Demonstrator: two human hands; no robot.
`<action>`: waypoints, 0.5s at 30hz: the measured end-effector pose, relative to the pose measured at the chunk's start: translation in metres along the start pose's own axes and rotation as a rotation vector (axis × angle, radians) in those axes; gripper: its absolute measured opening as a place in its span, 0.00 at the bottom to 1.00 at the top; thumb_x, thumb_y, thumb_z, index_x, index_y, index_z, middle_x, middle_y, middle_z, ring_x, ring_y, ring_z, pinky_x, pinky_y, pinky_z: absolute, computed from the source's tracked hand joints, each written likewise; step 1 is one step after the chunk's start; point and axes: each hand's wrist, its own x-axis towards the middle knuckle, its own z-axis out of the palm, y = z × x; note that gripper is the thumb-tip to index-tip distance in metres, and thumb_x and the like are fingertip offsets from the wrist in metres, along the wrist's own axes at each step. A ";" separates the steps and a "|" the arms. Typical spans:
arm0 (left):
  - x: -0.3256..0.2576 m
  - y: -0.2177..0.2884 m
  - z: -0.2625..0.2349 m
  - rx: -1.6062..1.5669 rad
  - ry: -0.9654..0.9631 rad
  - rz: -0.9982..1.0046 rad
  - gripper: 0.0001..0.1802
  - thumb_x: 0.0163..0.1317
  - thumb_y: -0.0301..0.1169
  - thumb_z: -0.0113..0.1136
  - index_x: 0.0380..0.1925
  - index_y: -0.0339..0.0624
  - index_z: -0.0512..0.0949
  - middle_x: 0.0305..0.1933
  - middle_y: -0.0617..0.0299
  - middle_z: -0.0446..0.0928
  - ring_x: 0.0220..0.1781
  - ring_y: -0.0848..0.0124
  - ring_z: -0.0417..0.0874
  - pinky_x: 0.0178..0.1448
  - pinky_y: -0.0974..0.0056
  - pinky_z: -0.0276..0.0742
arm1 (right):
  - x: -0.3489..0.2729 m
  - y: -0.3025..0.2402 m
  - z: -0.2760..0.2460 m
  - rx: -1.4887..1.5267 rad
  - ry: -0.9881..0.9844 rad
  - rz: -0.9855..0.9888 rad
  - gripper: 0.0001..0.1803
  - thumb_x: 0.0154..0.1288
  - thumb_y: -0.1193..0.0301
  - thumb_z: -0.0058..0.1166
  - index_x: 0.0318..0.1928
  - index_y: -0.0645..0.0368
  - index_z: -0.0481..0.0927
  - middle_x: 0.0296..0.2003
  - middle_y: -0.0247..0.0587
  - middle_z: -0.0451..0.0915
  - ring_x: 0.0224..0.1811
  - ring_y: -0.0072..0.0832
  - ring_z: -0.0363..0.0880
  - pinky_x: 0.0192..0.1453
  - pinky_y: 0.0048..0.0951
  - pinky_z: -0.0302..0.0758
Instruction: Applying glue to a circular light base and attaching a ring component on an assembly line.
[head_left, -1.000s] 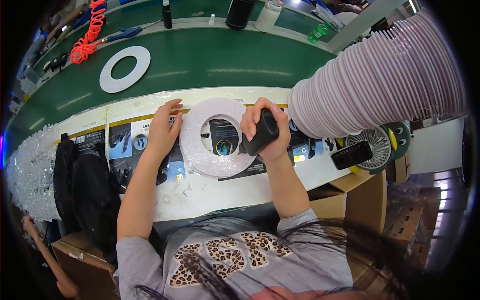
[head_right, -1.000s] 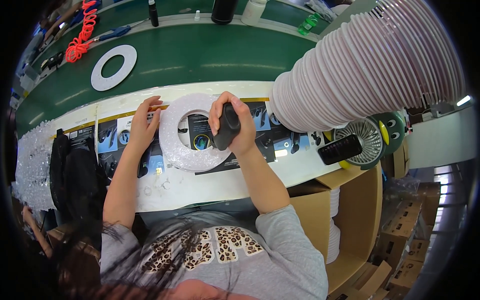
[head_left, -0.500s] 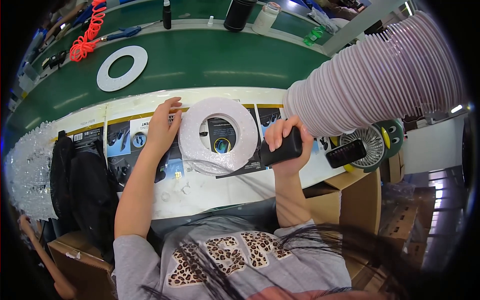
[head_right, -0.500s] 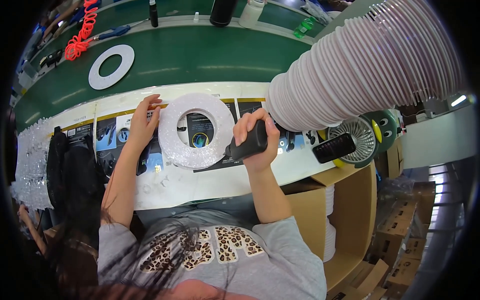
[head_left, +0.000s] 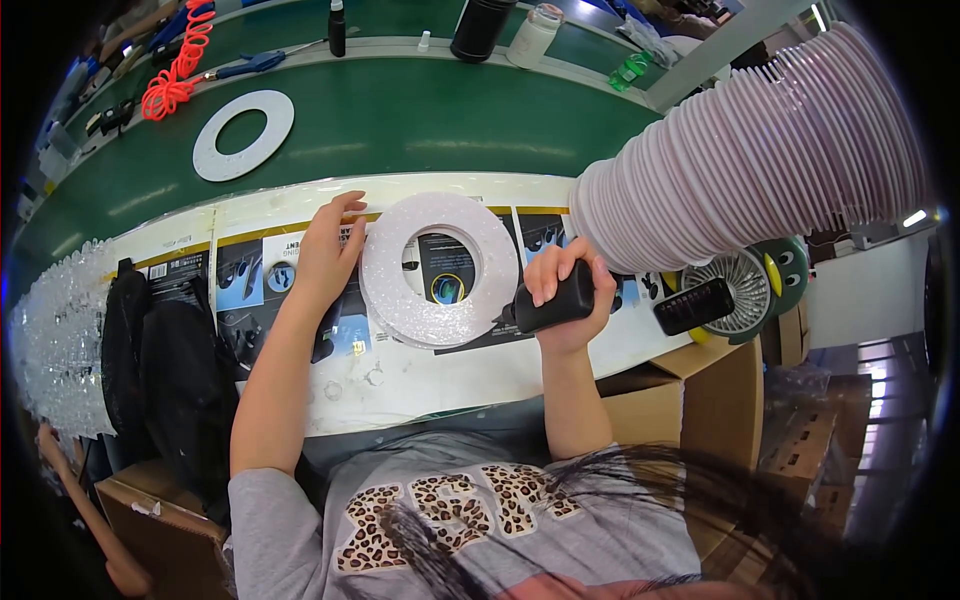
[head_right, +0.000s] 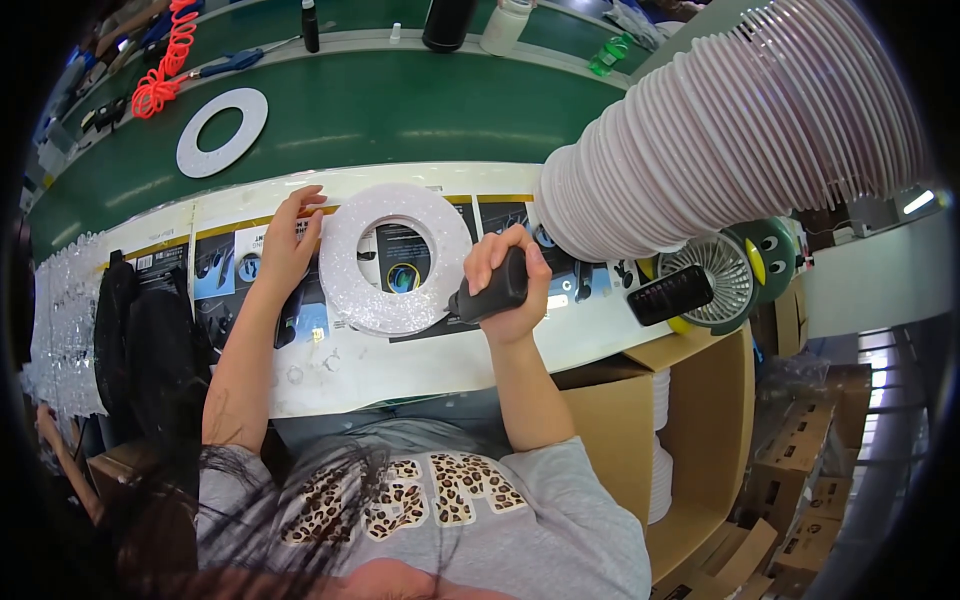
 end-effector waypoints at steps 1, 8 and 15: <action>0.000 0.000 0.000 -0.005 0.000 -0.003 0.18 0.62 0.26 0.54 0.54 0.42 0.71 0.48 0.51 0.76 0.48 0.59 0.79 0.54 0.60 0.74 | 0.000 0.000 0.000 0.000 0.000 0.000 0.19 0.69 0.56 0.32 0.28 0.58 0.63 0.18 0.40 0.65 0.20 0.26 0.63 0.28 0.24 0.63; 0.000 0.001 -0.001 0.006 -0.002 -0.001 0.18 0.62 0.26 0.54 0.54 0.42 0.71 0.48 0.51 0.76 0.48 0.58 0.79 0.54 0.60 0.73 | 0.001 -0.005 0.002 -0.025 0.062 -0.059 0.19 0.69 0.56 0.32 0.28 0.57 0.63 0.18 0.39 0.65 0.19 0.26 0.62 0.28 0.25 0.62; 0.001 -0.001 0.001 -0.002 -0.003 -0.002 0.18 0.62 0.26 0.54 0.54 0.41 0.71 0.48 0.51 0.76 0.48 0.58 0.79 0.54 0.60 0.73 | 0.005 -0.007 -0.005 -0.100 0.087 -0.101 0.19 0.69 0.56 0.32 0.29 0.58 0.62 0.18 0.38 0.64 0.19 0.26 0.62 0.28 0.25 0.61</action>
